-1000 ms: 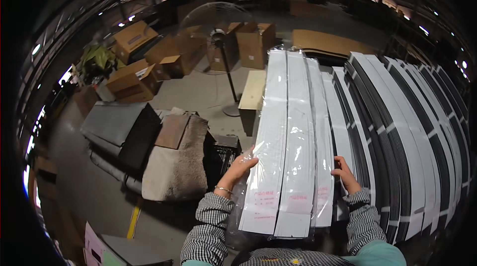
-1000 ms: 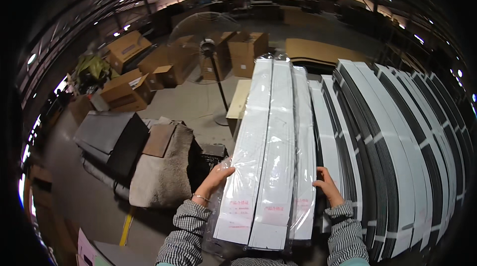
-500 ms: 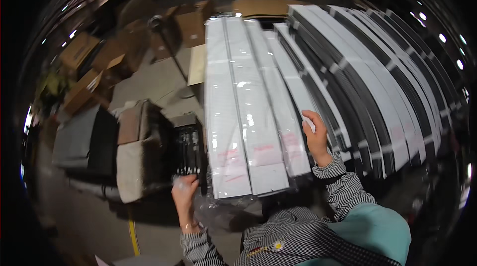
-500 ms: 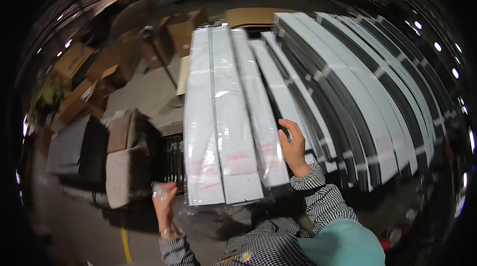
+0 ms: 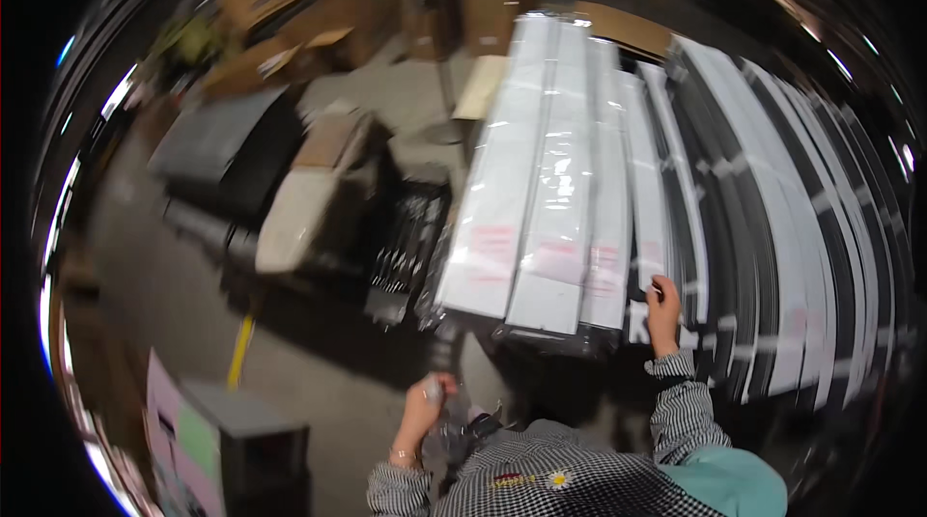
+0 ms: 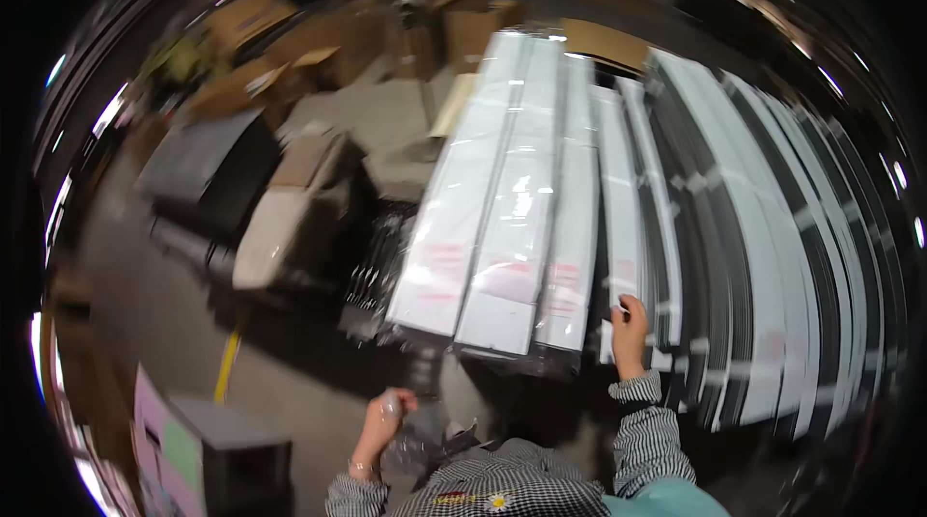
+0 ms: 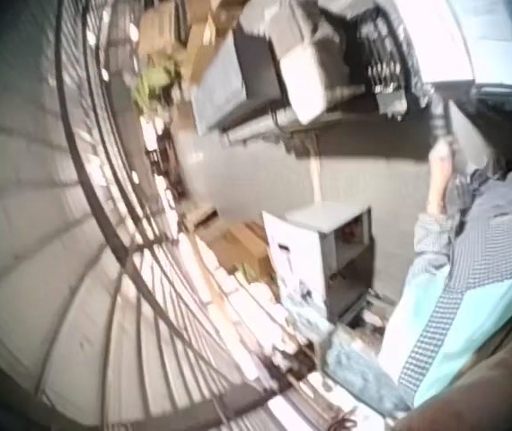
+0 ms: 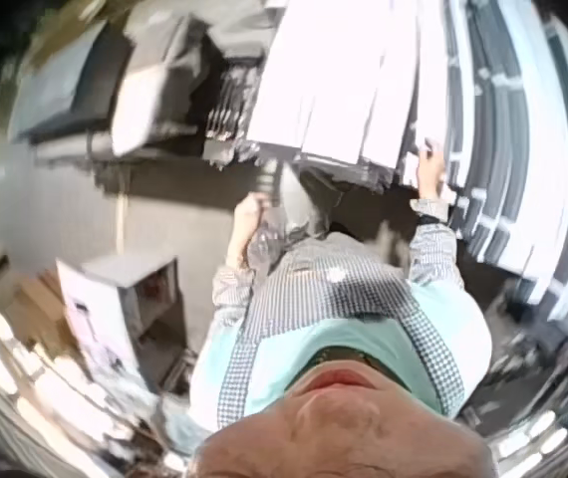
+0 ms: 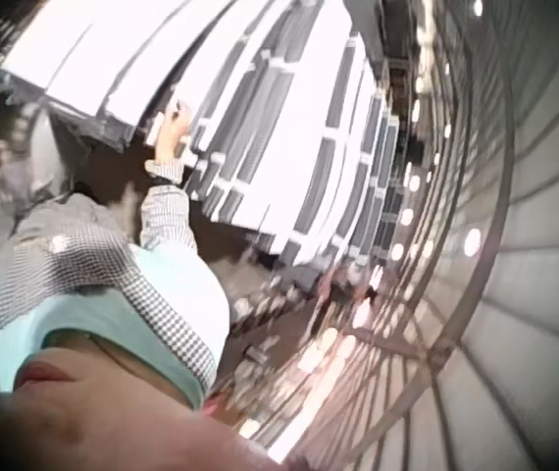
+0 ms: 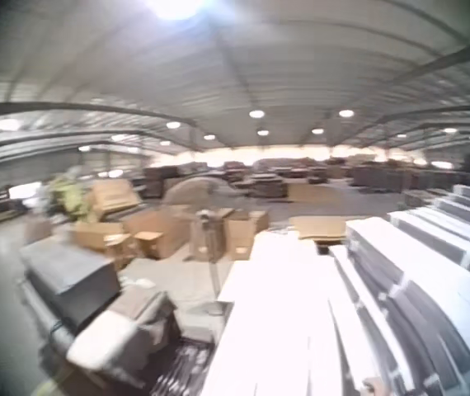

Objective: Placing long architectural components into protective plastic sleeves and stacking them.

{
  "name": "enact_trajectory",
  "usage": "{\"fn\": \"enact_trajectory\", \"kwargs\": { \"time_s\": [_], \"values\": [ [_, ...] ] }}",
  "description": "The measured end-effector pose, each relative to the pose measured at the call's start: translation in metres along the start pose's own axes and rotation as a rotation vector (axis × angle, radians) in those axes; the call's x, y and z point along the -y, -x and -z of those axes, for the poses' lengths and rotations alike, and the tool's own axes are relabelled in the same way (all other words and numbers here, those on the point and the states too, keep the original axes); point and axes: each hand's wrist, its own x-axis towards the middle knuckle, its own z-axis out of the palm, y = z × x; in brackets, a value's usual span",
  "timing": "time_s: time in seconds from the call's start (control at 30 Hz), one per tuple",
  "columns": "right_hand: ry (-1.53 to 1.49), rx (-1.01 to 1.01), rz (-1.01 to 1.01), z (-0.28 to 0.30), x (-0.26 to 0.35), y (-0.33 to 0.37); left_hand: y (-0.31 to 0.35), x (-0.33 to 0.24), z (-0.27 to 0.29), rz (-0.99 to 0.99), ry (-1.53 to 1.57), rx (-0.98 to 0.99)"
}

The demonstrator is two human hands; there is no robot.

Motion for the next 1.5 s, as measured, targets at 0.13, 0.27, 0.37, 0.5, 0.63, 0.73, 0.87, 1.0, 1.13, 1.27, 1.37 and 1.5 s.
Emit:
{"fn": "enact_trajectory", "kwargs": {
  "time_s": [0.13, 0.27, 0.37, 0.5, 0.63, 0.73, 0.87, 1.0, 1.13, 1.27, 1.37, 1.5],
  "values": [
    [-0.418, 0.132, -0.309, -0.039, -0.020, -0.016, -0.045, -0.045, -0.006, -0.234, -0.108, -0.331],
    [-1.071, 0.470, -0.723, -0.074, 0.007, 0.005, -0.066, -0.047, -0.013, -0.343, -0.041, -0.265],
    [-1.123, 0.403, -0.760, -0.072, 0.004, 0.013, -0.042, -0.037, -0.037, -0.391, -0.006, -0.460],
    [-0.900, 0.279, -0.930, -0.057, -0.105, 0.037, 0.050, 0.037, -0.067, -0.138, 0.125, -0.633],
    [-0.554, 0.439, -1.012, -0.012, -0.093, 0.119, 0.161, 0.072, -0.122, 0.009, 0.286, -0.565],
    [-0.569, 0.897, -1.207, -0.012, -0.101, 0.194, 0.253, 0.090, -0.138, 0.041, 0.317, -0.600],
    [-0.242, 1.348, -1.061, -0.066, 0.001, 0.314, 0.388, 0.116, -0.139, 0.048, 0.376, -0.857],
    [-0.218, 1.682, -0.774, -0.140, 0.100, 0.441, 0.529, 0.149, -0.147, 0.119, 0.550, -1.118],
    [-0.180, 1.975, -0.527, -0.209, 0.190, 0.601, 0.650, 0.195, -0.179, 0.147, 0.910, -1.464],
    [0.023, 2.213, -0.304, -0.227, 0.257, 0.791, 0.728, 0.201, -0.234, 0.517, 0.872, -1.686],
    [0.111, 2.389, -0.254, -0.235, 0.251, 0.916, 0.749, 0.201, -0.281, 0.651, 1.095, -1.657],
    [0.171, 2.439, -0.189, -0.252, 0.240, 1.040, 0.728, 0.215, -0.337, 0.762, 1.045, -1.588]
  ]
}}
